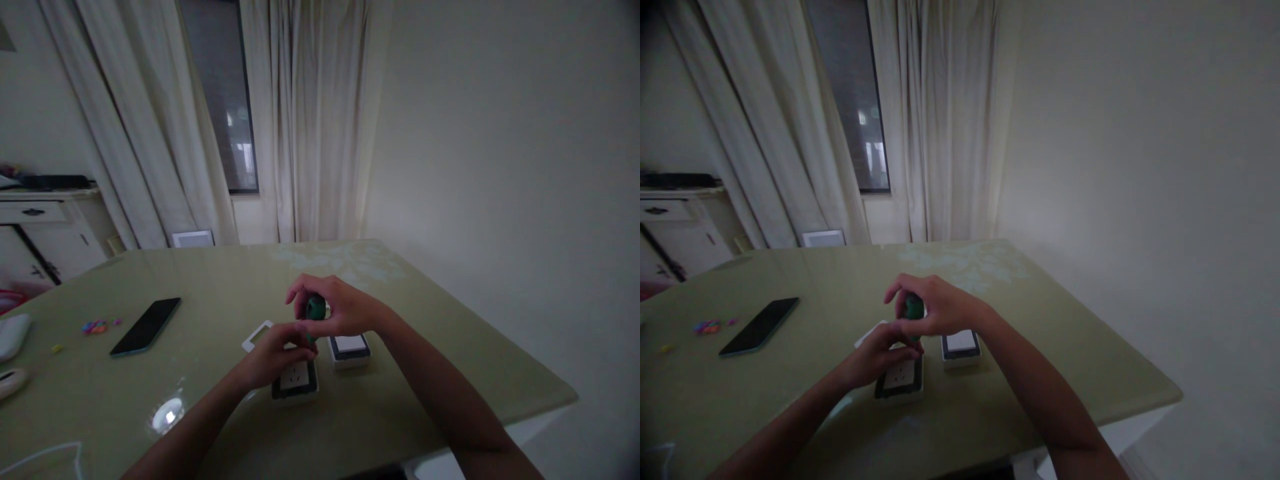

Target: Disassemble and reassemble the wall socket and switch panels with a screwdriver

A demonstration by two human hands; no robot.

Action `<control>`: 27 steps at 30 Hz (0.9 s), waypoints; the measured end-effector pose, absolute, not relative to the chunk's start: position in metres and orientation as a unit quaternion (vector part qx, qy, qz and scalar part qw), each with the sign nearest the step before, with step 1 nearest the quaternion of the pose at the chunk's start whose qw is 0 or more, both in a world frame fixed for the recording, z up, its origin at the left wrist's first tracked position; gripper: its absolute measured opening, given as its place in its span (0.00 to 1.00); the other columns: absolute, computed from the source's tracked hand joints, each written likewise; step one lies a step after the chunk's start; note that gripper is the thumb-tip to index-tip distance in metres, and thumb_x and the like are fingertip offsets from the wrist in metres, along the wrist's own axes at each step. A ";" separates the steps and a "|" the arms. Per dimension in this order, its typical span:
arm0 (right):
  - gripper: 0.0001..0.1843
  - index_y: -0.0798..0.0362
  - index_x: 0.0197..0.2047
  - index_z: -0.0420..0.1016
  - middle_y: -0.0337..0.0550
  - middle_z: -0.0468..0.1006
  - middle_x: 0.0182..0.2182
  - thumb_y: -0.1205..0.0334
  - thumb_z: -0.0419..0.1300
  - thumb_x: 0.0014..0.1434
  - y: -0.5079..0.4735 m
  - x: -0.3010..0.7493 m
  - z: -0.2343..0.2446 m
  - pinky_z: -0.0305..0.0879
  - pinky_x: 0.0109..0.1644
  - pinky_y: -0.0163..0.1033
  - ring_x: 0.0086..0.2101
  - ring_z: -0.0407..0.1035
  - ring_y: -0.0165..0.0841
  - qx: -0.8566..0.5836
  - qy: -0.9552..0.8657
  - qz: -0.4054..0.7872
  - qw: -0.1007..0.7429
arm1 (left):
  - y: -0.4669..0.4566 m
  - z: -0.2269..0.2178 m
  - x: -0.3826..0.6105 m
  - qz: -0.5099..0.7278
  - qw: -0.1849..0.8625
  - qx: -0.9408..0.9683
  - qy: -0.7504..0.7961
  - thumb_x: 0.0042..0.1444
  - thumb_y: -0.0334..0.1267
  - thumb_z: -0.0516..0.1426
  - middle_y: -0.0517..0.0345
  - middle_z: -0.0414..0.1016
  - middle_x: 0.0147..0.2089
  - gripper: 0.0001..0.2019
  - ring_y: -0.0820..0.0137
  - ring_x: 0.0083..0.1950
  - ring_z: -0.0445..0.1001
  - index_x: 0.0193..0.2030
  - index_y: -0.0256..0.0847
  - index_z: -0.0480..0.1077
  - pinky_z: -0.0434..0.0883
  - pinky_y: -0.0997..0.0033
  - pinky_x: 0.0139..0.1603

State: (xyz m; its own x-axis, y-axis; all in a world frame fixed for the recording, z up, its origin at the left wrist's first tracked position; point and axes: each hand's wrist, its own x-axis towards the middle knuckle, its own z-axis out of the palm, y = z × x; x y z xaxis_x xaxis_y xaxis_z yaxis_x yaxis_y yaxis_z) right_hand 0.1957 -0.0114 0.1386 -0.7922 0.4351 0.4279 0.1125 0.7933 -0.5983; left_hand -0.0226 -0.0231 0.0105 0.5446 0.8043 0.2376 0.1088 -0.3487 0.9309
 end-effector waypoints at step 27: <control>0.22 0.50 0.60 0.75 0.40 0.85 0.42 0.56 0.73 0.67 -0.013 0.194 0.141 0.71 0.51 0.40 0.40 0.79 0.33 -0.182 -0.910 0.246 0.281 | -0.026 0.019 -0.016 0.397 0.430 0.726 0.361 0.58 0.44 0.70 0.53 0.90 0.36 0.09 0.59 0.39 0.86 0.37 0.40 0.84 0.78 0.66 0.42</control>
State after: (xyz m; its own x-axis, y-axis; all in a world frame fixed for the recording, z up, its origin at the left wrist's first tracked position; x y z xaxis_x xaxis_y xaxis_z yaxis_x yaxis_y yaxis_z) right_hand 0.1942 -0.0134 0.1412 -0.7755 0.4701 0.4214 0.1935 0.8123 -0.5501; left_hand -0.0163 -0.0264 0.0188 0.4236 0.8658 0.2664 0.1830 -0.3698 0.9109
